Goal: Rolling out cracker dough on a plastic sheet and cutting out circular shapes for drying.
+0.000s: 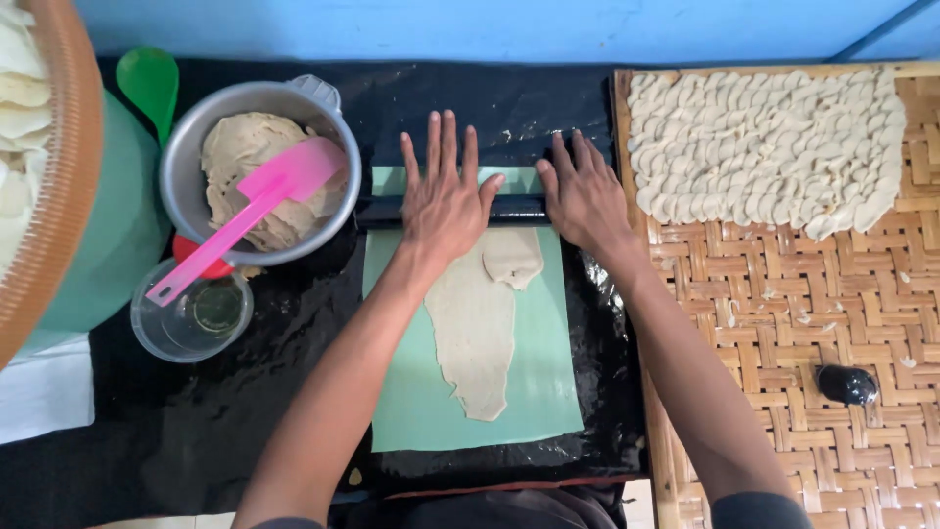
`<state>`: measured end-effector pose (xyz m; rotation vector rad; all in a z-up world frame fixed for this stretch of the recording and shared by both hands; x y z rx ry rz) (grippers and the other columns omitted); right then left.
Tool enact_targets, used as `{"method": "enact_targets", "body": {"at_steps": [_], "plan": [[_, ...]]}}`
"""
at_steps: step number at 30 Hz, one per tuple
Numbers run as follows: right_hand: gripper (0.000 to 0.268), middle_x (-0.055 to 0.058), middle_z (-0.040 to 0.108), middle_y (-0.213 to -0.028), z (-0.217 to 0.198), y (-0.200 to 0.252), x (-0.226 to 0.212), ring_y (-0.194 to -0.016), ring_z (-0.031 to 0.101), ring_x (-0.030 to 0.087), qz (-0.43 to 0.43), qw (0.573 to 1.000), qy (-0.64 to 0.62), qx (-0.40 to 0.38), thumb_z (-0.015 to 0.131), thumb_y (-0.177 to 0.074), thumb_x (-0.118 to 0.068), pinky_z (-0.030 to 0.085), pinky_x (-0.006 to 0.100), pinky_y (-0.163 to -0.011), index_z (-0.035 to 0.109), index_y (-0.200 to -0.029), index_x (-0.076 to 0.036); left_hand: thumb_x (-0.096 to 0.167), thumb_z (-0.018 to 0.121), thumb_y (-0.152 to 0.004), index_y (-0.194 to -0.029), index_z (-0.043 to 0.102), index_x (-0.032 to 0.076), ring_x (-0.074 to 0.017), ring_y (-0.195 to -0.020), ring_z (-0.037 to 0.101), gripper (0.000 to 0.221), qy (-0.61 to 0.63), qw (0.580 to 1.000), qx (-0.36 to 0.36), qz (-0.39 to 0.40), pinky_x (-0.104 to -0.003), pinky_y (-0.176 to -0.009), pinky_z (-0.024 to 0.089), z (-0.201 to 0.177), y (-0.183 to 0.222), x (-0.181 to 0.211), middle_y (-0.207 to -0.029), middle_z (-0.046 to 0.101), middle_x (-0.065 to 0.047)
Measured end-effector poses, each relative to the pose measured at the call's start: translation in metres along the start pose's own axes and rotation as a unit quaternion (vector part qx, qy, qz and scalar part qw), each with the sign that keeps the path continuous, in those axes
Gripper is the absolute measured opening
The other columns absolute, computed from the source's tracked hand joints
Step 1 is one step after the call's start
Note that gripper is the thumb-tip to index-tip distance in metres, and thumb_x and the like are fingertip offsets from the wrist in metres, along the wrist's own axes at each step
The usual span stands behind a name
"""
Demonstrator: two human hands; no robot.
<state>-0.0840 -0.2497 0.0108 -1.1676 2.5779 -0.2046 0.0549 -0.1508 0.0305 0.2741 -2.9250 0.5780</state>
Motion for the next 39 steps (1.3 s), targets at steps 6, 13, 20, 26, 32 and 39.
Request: {"method": "enact_targets", "body": {"at_steps": [6,13,20,26,32,39], "plan": [[0.043,0.030,0.062,-0.123,-0.014,-0.016,0.015,-0.111,0.060,0.046,0.089,0.991,-0.055,0.088,0.050,-0.111,-0.034,0.051,0.052,-0.090,0.067,-0.127,0.002,0.045,0.061,-0.102,-0.128,0.059,-0.003,-0.0349,-0.111,0.054,0.055,0.090,0.990,-0.104,0.031,-0.049,-0.095,0.043,-0.016,0.019,0.012,-0.115,0.058,-0.020],[0.033,0.021,0.065,-0.096,-0.039,-0.008,0.001,-0.084,0.065,0.045,0.058,0.982,-0.098,0.151,0.048,-0.116,-0.022,0.050,0.053,-0.069,0.065,-0.099,0.002,0.032,0.075,-0.089,-0.124,0.062,0.000,-0.0316,-0.106,0.056,0.050,0.066,0.990,-0.021,0.122,-0.045,-0.091,0.044,-0.027,0.031,0.013,-0.110,0.061,-0.017],[0.034,0.021,0.067,-0.098,-0.057,0.017,-0.022,-0.077,0.066,0.042,0.064,0.989,-0.103,0.079,0.047,-0.114,-0.027,0.052,0.051,-0.066,0.068,-0.107,0.000,0.033,0.073,-0.091,-0.122,0.062,-0.001,-0.0323,-0.106,0.056,0.047,0.101,0.987,-0.079,0.097,-0.046,-0.092,0.044,-0.030,0.062,0.027,-0.110,0.061,-0.016],[0.052,0.031,0.056,-0.132,-0.031,0.019,-0.017,-0.123,0.054,0.046,0.041,0.997,-0.060,0.016,0.053,-0.110,-0.037,0.047,0.052,-0.100,0.054,-0.143,0.003,0.048,0.054,-0.104,-0.139,0.051,-0.009,-0.0394,-0.139,0.042,0.067,0.067,0.996,-0.046,0.043,-0.054,-0.114,0.030,-0.026,0.044,0.009,-0.146,0.048,-0.028],[0.062,0.030,0.043,-0.158,-0.029,0.051,-0.021,-0.148,0.040,0.045,0.022,1.000,-0.011,0.006,0.049,-0.111,-0.033,0.032,0.052,-0.122,0.038,-0.159,0.004,0.041,0.047,-0.108,-0.155,0.035,-0.012,-0.0361,-0.157,0.021,0.072,0.037,0.995,-0.094,-0.012,-0.057,-0.127,0.012,-0.003,0.069,0.016,-0.165,0.029,-0.028],[0.066,0.027,0.040,-0.161,-0.036,0.103,-0.034,-0.152,0.036,0.042,0.012,1.000,-0.018,-0.017,0.047,-0.105,-0.027,0.027,0.055,-0.125,0.034,-0.156,0.011,0.034,0.057,-0.099,-0.154,0.031,-0.014,-0.0371,-0.156,0.023,0.077,0.071,0.990,-0.123,-0.024,-0.056,-0.125,0.014,-0.022,0.107,0.045,-0.164,0.026,-0.028]]}}
Point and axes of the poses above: each hand's wrist, its own y-axis away from the middle knuckle, its own z-axis out of the palm, x = y × z, the point moved 9 cm from there along -y, towards the middle knuckle
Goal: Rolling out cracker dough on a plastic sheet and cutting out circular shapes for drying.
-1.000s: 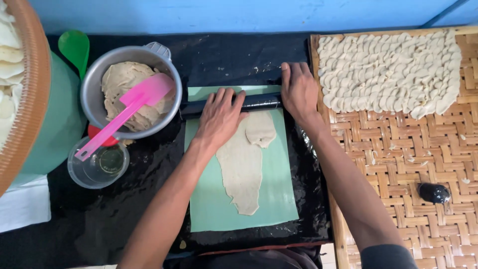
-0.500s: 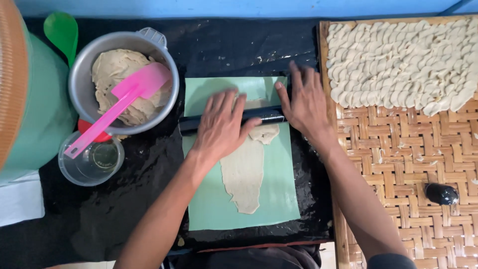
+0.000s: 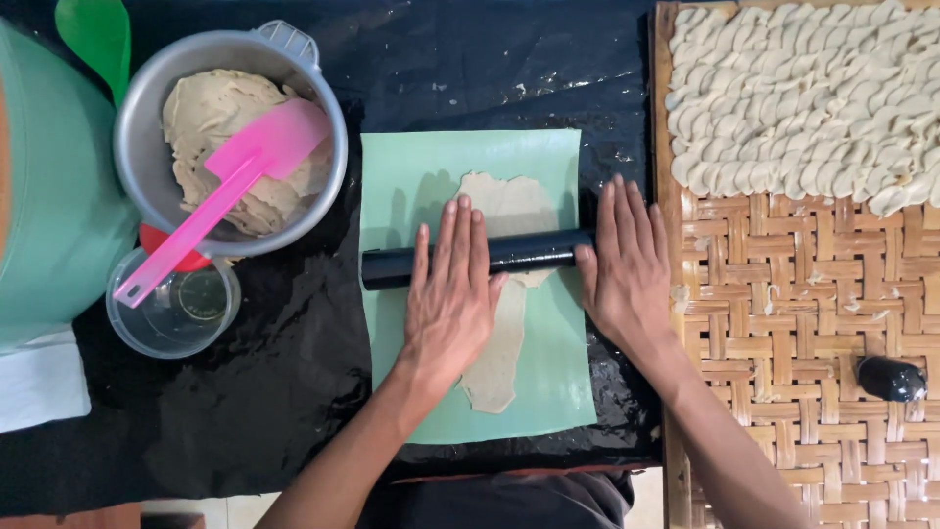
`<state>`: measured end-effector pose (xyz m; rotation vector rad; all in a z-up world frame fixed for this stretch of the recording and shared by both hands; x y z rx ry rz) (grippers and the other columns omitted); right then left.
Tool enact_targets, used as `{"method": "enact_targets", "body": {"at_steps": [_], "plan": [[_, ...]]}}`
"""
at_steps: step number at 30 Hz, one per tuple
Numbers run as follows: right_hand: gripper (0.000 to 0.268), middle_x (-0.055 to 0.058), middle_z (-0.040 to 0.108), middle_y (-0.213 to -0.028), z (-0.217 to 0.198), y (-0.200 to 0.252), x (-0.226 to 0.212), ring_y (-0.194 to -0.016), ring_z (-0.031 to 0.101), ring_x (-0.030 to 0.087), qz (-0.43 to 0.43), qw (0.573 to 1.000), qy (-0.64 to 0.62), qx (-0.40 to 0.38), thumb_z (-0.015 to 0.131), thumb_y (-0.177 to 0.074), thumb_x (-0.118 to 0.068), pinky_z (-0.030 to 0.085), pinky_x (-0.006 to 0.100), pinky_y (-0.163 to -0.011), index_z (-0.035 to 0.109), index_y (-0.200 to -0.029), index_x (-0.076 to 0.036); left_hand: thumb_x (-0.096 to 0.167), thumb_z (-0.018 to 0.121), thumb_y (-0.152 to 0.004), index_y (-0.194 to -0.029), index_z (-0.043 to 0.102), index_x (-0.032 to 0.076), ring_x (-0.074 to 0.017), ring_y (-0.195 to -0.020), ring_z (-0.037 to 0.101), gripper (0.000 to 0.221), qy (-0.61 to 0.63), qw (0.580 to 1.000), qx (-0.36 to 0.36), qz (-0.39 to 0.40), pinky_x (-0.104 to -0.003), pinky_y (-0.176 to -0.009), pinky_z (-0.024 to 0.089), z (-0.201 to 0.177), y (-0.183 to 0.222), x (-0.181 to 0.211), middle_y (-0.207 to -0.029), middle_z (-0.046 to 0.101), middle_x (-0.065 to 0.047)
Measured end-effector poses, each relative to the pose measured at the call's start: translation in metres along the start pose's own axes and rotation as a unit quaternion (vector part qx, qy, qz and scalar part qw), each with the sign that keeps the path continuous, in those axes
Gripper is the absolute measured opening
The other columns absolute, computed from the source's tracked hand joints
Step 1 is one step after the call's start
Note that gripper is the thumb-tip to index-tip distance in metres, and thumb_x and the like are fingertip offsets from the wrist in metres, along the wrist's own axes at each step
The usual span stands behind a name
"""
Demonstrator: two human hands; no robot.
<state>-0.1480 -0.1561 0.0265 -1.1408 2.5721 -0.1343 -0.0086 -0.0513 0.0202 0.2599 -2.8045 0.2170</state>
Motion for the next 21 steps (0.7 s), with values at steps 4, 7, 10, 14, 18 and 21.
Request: {"method": "enact_targets", "body": {"at_steps": [4,7,10,14,18,21], "plan": [[0.068,0.027,0.037,-0.162,0.002,0.037,0.000,-0.152,0.034,0.043,0.018,1.000,0.012,-0.015,0.050,-0.103,-0.027,0.024,0.055,-0.125,0.032,-0.156,0.011,0.030,0.056,-0.100,-0.154,0.030,-0.011,-0.0362,-0.155,0.024,0.073,0.012,1.000,0.001,0.008,-0.053,-0.125,0.018,0.000,0.026,0.011,-0.165,0.026,-0.026],[0.068,0.027,0.034,-0.165,-0.003,0.059,-0.003,-0.154,0.032,0.042,0.022,0.999,0.031,-0.025,0.051,-0.104,-0.026,0.023,0.055,-0.127,0.031,-0.157,0.010,0.022,0.055,-0.100,-0.155,0.032,-0.007,-0.0343,-0.154,0.027,0.067,-0.029,0.999,0.000,0.026,-0.051,-0.124,0.023,0.002,0.043,0.019,-0.165,0.029,-0.023],[0.073,0.028,0.031,-0.164,-0.014,0.075,-0.015,-0.155,0.029,0.042,0.014,0.998,0.036,-0.057,0.056,-0.101,-0.033,0.024,0.054,-0.127,0.031,-0.155,0.010,0.015,0.055,-0.099,-0.154,0.035,-0.008,-0.0347,-0.153,0.031,0.063,-0.025,0.998,0.015,0.049,-0.051,-0.124,0.027,-0.005,0.050,0.019,-0.162,0.034,-0.025],[0.099,0.031,0.021,-0.163,-0.035,0.097,-0.050,-0.150,0.020,0.049,-0.086,0.990,-0.091,-0.059,0.070,-0.078,-0.058,0.022,0.056,-0.119,0.038,-0.152,0.000,0.012,0.058,-0.097,-0.148,0.046,-0.005,-0.0371,-0.143,0.043,0.056,0.030,0.996,0.035,0.070,-0.051,-0.120,0.032,-0.024,0.034,0.007,-0.151,0.048,-0.025],[0.072,0.027,0.030,-0.157,-0.015,0.120,-0.067,-0.147,0.025,0.049,-0.112,0.958,-0.171,-0.200,0.090,-0.067,-0.037,0.029,0.056,-0.115,0.065,-0.129,-0.012,0.009,0.062,-0.092,-0.144,0.054,0.002,-0.0356,-0.121,0.056,0.053,0.008,0.995,0.020,0.095,-0.047,-0.108,0.043,-0.027,0.010,-0.004,-0.129,0.060,-0.020],[0.051,0.019,0.045,-0.146,0.003,0.124,-0.057,-0.144,0.041,0.042,-0.089,0.958,-0.207,-0.179,0.091,-0.063,-0.023,0.044,0.049,-0.114,0.068,-0.105,-0.007,0.017,0.068,-0.090,-0.140,0.054,-0.004,-0.0358,-0.111,0.057,0.056,0.041,0.991,-0.010,0.126,-0.048,-0.099,0.044,-0.025,-0.009,-0.009,-0.118,0.060,-0.021]]}}
Point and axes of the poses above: each hand's wrist, its own y-axis away from the middle knuckle, its own z-axis out of the palm, x = y × z, the point moved 9 cm from there along -y, towards the middle knuckle
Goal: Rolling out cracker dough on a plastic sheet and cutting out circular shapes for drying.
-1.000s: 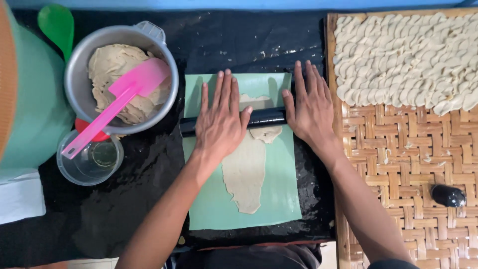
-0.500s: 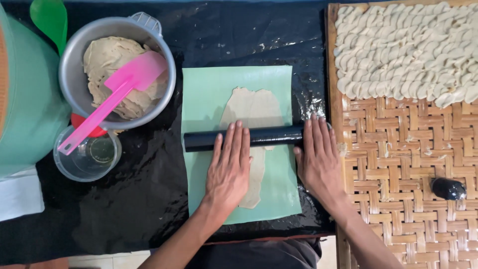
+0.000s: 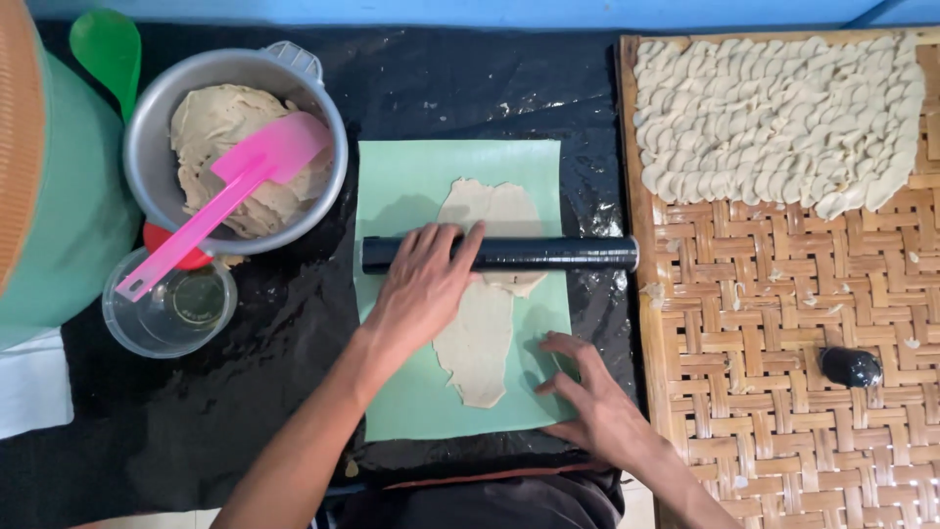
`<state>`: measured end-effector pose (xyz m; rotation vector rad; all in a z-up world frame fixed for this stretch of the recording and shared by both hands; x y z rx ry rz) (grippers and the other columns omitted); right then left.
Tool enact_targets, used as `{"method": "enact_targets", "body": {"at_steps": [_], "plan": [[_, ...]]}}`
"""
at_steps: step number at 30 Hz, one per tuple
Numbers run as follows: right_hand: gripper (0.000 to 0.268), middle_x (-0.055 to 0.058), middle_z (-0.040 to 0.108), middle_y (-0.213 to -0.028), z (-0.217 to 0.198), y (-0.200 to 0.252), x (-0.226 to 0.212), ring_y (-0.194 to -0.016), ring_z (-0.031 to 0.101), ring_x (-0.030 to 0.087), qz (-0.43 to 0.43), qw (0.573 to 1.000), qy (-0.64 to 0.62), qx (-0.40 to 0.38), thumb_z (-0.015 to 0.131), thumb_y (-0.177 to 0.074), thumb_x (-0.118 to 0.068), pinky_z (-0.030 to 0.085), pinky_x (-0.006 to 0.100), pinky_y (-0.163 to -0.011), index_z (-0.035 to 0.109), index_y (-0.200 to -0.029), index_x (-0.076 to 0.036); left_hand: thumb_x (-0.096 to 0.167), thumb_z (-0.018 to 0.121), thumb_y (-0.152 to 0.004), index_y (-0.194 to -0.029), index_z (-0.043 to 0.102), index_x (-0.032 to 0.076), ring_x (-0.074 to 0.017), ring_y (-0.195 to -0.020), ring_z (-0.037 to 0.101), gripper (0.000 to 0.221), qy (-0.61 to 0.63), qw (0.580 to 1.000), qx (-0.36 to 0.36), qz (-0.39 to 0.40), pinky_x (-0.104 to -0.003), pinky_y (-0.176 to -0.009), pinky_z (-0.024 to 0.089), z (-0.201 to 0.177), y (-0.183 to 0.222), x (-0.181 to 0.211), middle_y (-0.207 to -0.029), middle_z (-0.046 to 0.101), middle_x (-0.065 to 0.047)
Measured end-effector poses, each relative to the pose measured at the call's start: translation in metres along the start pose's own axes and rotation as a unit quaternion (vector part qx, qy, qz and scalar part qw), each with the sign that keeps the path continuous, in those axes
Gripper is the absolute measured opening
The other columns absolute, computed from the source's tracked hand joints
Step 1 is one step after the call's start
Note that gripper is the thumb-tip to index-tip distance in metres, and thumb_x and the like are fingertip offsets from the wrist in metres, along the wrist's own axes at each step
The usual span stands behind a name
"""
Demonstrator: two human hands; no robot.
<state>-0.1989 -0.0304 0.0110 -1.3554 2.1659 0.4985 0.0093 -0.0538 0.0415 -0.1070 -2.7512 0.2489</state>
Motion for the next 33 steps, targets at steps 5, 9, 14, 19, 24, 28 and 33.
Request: {"method": "enact_targets", "body": {"at_steps": [5,9,14,19,24,28,33], "plan": [[0.047,0.018,0.043,-0.147,0.014,-0.026,0.009,-0.128,0.059,0.032,0.093,0.993,-0.074,-0.009,0.088,-0.069,-0.027,0.057,0.039,-0.099,0.064,-0.102,-0.003,0.021,0.068,-0.095,-0.137,0.057,-0.003,-0.0348,-0.113,0.057,0.050,0.022,0.999,-0.018,-0.020,-0.048,-0.099,0.044,0.002,-0.023,-0.027,-0.119,0.060,-0.019],[0.073,0.024,0.043,-0.139,-0.028,-0.064,-0.023,-0.130,0.050,0.044,-0.014,0.999,-0.038,0.037,0.092,-0.060,-0.053,0.051,0.047,-0.100,0.063,-0.099,0.001,0.038,0.065,-0.097,-0.133,0.059,0.000,-0.0398,-0.124,0.052,0.052,0.014,0.999,0.033,-0.029,-0.054,-0.109,0.038,-0.014,-0.039,-0.037,-0.133,0.056,-0.022],[0.049,0.029,0.043,-0.149,-0.102,-0.136,0.036,-0.142,0.045,0.047,0.022,0.974,0.073,0.213,0.071,-0.097,-0.036,0.041,0.052,-0.117,0.060,-0.125,0.003,0.042,0.055,-0.106,-0.142,0.053,-0.005,-0.0424,-0.149,0.031,0.059,-0.025,0.994,0.087,-0.056,-0.064,-0.121,0.018,0.009,-0.065,-0.068,-0.155,0.038,-0.028],[0.065,0.037,0.031,-0.158,-0.110,-0.191,0.101,-0.148,0.032,0.054,0.067,0.959,0.161,0.226,0.055,-0.112,-0.040,0.029,0.054,-0.121,0.045,-0.149,0.012,0.038,0.053,-0.106,-0.149,0.047,-0.008,-0.0417,-0.156,0.017,0.063,-0.029,0.991,0.094,-0.086,-0.066,-0.122,0.012,0.003,-0.078,-0.079,-0.164,0.025,-0.030],[0.066,0.031,0.035,-0.163,-0.091,-0.167,0.092,-0.155,0.031,0.045,0.124,0.950,0.213,0.192,0.044,-0.112,-0.037,0.024,0.052,-0.128,0.035,-0.157,0.010,0.034,0.051,-0.108,-0.152,0.041,-0.012,-0.0360,-0.157,0.022,0.064,-0.062,0.991,0.080,-0.085,-0.059,-0.127,0.011,0.012,-0.059,-0.062,-0.166,0.029,-0.026],[0.064,0.029,0.037,-0.163,-0.078,-0.130,0.071,-0.155,0.033,0.044,0.113,0.950,0.214,0.198,0.045,-0.110,-0.029,0.024,0.054,-0.129,0.034,-0.158,0.012,0.032,0.050,-0.107,-0.151,0.040,-0.013,-0.0360,-0.157,0.024,0.064,-0.063,0.993,0.046,-0.087,-0.057,-0.128,0.011,0.015,-0.034,-0.036,-0.164,0.030,-0.026],[0.071,0.038,0.035,-0.159,-0.056,-0.090,0.055,-0.149,0.035,0.049,0.110,0.946,0.234,0.196,0.049,-0.105,-0.031,0.027,0.054,-0.123,0.030,-0.154,0.017,0.037,0.050,-0.103,-0.155,0.034,-0.015,-0.0367,-0.157,0.022,0.075,-0.039,0.996,0.026,-0.080,-0.054,-0.128,0.013,0.025,0.001,-0.012,-0.165,0.029,-0.029]]}}
Point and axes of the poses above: each hand's wrist, its own y-axis away from the middle knuckle, its own z-axis out of the palm, x = y × z, the point moved 9 cm from there along -y, towards the middle knuckle
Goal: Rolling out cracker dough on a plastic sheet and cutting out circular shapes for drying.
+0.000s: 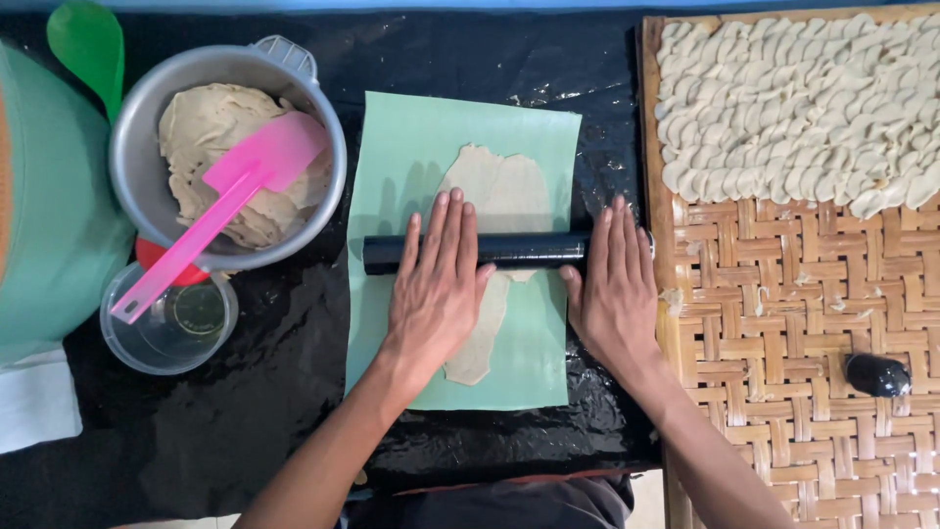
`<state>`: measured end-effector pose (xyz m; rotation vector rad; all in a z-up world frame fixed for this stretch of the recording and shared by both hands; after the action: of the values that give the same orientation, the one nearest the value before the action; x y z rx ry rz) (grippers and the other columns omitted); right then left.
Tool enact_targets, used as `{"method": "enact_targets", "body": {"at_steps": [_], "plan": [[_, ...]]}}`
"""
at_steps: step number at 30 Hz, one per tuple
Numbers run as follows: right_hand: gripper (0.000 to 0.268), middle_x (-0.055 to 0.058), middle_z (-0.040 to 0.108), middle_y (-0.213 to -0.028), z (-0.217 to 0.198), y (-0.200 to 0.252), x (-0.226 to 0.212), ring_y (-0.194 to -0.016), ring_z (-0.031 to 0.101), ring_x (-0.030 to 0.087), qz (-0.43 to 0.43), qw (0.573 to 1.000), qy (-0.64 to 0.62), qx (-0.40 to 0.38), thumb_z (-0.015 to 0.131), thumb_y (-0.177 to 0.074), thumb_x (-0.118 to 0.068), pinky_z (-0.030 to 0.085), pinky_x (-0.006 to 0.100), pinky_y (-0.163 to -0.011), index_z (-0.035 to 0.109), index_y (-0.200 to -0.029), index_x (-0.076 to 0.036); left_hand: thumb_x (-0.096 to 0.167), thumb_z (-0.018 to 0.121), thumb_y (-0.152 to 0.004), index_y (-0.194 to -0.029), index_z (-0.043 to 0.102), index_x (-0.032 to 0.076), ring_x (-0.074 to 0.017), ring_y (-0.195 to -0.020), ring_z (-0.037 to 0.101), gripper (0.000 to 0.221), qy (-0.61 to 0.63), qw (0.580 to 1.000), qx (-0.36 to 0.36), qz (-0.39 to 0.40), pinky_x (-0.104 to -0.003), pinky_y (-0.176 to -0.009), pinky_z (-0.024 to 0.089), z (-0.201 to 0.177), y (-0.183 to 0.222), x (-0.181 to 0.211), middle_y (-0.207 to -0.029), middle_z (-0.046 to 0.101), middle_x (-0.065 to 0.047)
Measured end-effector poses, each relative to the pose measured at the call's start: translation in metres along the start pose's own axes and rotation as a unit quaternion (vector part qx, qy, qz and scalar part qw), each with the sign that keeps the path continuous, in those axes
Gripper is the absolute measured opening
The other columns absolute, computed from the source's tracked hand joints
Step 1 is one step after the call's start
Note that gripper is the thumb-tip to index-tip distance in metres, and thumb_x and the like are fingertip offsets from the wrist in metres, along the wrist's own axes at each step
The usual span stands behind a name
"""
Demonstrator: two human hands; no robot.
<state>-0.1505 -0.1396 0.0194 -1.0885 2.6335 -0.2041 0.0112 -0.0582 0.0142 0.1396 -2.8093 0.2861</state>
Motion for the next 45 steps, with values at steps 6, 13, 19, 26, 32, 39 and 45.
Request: {"method": "enact_targets", "body": {"at_steps": [6,13,19,26,32,39,45], "plan": [[0.062,0.031,0.037,-0.162,-0.003,-0.025,0.020,-0.151,0.039,0.044,0.038,0.995,-0.056,-0.076,0.046,-0.111,-0.039,0.033,0.049,-0.124,0.043,-0.151,0.009,0.041,0.047,-0.108,-0.155,0.033,-0.014,-0.0374,-0.157,0.020,0.073,0.008,1.000,-0.018,0.004,-0.057,-0.127,0.011,0.003,-0.025,-0.014,-0.165,0.026,-0.028],[0.068,0.038,0.031,-0.161,-0.005,-0.097,0.030,-0.150,0.030,0.049,0.022,0.997,-0.077,-0.010,0.046,-0.111,-0.042,0.031,0.049,-0.120,0.041,-0.153,0.012,0.042,0.047,-0.109,-0.154,0.036,-0.012,-0.0430,-0.156,0.019,0.071,0.015,0.998,0.059,-0.021,-0.061,-0.124,0.009,-0.009,-0.090,-0.040,-0.165,0.024,-0.033],[0.067,0.035,0.032,-0.162,0.005,-0.063,0.020,-0.154,0.031,0.047,0.023,0.999,-0.025,-0.022,0.043,-0.113,-0.039,0.025,0.051,-0.127,0.037,-0.156,0.013,0.036,0.047,-0.108,-0.154,0.037,-0.012,-0.0346,-0.158,0.022,0.067,-0.038,0.999,0.016,-0.019,-0.059,-0.128,0.008,0.001,-0.056,-0.024,-0.166,0.028,-0.026],[0.068,0.032,0.032,-0.164,0.002,0.005,0.002,-0.154,0.031,0.046,0.051,0.998,-0.026,-0.016,0.047,-0.106,-0.029,0.023,0.055,-0.125,0.031,-0.158,0.012,0.034,0.053,-0.102,-0.155,0.031,-0.012,-0.0354,-0.156,0.023,0.073,0.006,0.999,-0.022,-0.025,-0.056,-0.126,0.014,-0.003,0.000,0.001,-0.165,0.028,-0.025],[0.066,0.031,0.032,-0.163,-0.002,0.055,-0.011,-0.152,0.032,0.045,0.047,0.998,0.008,-0.029,0.050,-0.104,-0.025,0.025,0.056,-0.124,0.031,-0.155,0.012,0.032,0.055,-0.101,-0.156,0.032,-0.008,-0.0344,-0.155,0.025,0.072,-0.030,0.999,-0.042,-0.010,-0.052,-0.125,0.020,-0.006,0.043,0.018,-0.166,0.026,-0.024],[0.054,0.022,0.041,-0.160,-0.029,0.046,-0.007,-0.148,0.039,0.040,0.096,0.992,-0.068,-0.045,0.055,-0.103,-0.032,0.032,0.050,-0.124,0.051,-0.145,0.003,0.035,0.053,-0.107,-0.150,0.044,-0.010,-0.0376,-0.151,0.033,0.062,0.061,0.997,-0.028,-0.023,-0.056,-0.126,0.023,-0.037,0.027,0.017,-0.160,0.033,-0.027],[0.060,0.035,0.031,-0.161,-0.009,-0.026,0.012,-0.150,0.030,0.051,0.032,0.998,-0.049,-0.002,0.053,-0.108,-0.037,0.030,0.055,-0.122,0.052,-0.148,0.007,0.040,0.050,-0.106,-0.147,0.047,-0.010,-0.0426,-0.154,0.021,0.064,-0.002,0.999,0.041,-0.020,-0.065,-0.122,0.015,-0.006,-0.034,-0.010,-0.162,0.025,-0.032]]}}
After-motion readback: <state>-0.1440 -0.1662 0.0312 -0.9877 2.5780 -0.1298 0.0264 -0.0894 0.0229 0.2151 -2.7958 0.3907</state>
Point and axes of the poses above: each hand's wrist, its own y-axis away from the middle knuckle, its own z-axis out of the palm, x = y × z, the point moved 9 cm from there along -y, towards the middle knuckle
